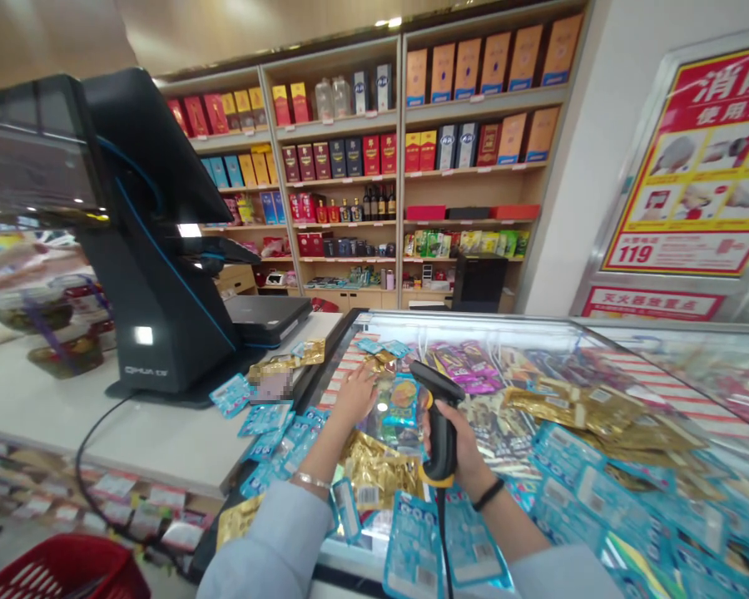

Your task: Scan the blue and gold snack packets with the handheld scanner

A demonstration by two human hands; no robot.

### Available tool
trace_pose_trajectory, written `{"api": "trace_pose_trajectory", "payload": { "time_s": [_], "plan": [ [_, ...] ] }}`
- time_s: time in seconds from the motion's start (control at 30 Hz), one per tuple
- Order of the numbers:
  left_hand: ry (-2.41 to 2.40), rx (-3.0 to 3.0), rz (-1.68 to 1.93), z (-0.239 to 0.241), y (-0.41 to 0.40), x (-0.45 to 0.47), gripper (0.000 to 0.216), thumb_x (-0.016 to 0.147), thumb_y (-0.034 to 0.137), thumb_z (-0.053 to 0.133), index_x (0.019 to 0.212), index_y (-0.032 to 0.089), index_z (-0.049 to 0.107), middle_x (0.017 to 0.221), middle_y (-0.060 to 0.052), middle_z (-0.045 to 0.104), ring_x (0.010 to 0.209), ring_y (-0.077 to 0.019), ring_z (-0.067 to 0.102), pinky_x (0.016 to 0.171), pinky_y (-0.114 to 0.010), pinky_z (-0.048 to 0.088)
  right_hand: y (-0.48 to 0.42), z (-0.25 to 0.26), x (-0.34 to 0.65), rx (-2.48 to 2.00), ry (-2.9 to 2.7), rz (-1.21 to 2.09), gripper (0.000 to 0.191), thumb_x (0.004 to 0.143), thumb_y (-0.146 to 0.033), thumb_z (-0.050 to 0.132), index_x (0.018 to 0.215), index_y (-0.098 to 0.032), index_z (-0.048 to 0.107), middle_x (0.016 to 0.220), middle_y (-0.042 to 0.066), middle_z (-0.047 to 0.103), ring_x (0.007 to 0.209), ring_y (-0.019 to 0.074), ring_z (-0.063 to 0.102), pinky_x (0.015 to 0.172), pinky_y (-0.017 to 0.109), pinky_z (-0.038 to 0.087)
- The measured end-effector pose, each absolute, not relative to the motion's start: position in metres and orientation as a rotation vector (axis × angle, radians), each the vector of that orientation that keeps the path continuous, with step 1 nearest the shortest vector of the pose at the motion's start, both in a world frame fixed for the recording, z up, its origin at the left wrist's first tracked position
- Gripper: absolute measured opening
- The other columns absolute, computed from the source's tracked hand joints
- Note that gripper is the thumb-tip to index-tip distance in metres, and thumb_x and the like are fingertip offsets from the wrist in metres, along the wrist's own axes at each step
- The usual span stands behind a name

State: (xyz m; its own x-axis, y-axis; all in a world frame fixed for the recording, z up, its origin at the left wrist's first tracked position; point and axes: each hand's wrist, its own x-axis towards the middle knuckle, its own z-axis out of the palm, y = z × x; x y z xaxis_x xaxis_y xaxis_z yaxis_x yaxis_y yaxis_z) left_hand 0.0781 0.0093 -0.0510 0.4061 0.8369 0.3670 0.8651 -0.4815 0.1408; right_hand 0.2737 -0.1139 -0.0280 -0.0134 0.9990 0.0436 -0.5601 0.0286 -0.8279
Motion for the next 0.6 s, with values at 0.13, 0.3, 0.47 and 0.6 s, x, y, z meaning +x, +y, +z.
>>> {"api": "trace_pose_trajectory", "payload": {
  "time_s": [0.13, 0.3, 0.47, 0.6],
  "plan": [
    [-1.588, -2.552, -0.596, -0.054, 0.014, 0.081, 0.037, 0.092, 0.024, 0.046, 0.126, 0.025, 0.063, 0.147, -0.008, 0.052, 0.14, -0.0297, 0.039, 0.115, -0.051, 0.027, -0.113, -0.026, 0.27, -0.739, -0.8, 1.426, 0.037, 0.069, -0.052, 0.074, 0.075, -0.019, 0.06, 0.051, -0.002, 0.059, 0.036, 0.0122, 0.052, 0.033, 0.022, 0.041],
    [-1.577, -2.482, -0.714, -0.035, 0.009, 0.077, 0.036, 0.091, 0.017, 0.041, 0.114, 0.024, 0.068, 0.128, -0.008, 0.065, 0.125, -0.0271, 0.051, 0.113, -0.045, 0.028, -0.116, -0.023, 0.269, -0.747, -0.801, 1.432, 0.037, 0.068, -0.052, 0.074, 0.07, -0.019, 0.059, 0.05, -0.002, 0.058, 0.035, 0.0119, 0.052, 0.033, 0.022, 0.042],
    [-1.803, -2.019, -0.955, -0.012, 0.001, 0.052, 0.036, 0.093, 0.023, 0.034, 0.102, 0.013, 0.068, 0.101, -0.017, 0.068, 0.107, -0.0313, 0.056, 0.1, -0.045, 0.037, -0.116, -0.023, 0.27, -0.737, -0.806, 1.424, 0.036, 0.069, -0.052, 0.073, 0.07, -0.018, 0.06, 0.05, -0.002, 0.059, 0.035, 0.0117, 0.052, 0.033, 0.022, 0.042],
    [-2.003, -1.84, -0.891, -0.017, 0.003, 0.041, 0.035, 0.093, 0.029, 0.039, 0.109, 0.008, 0.063, 0.108, -0.019, 0.064, 0.107, -0.0322, 0.054, 0.092, -0.042, 0.041, -0.116, -0.022, 0.27, -0.74, -0.804, 1.423, 0.037, 0.067, -0.053, 0.074, 0.067, -0.018, 0.06, 0.049, -0.001, 0.059, 0.035, 0.0114, 0.052, 0.033, 0.021, 0.042]
  ]
}}
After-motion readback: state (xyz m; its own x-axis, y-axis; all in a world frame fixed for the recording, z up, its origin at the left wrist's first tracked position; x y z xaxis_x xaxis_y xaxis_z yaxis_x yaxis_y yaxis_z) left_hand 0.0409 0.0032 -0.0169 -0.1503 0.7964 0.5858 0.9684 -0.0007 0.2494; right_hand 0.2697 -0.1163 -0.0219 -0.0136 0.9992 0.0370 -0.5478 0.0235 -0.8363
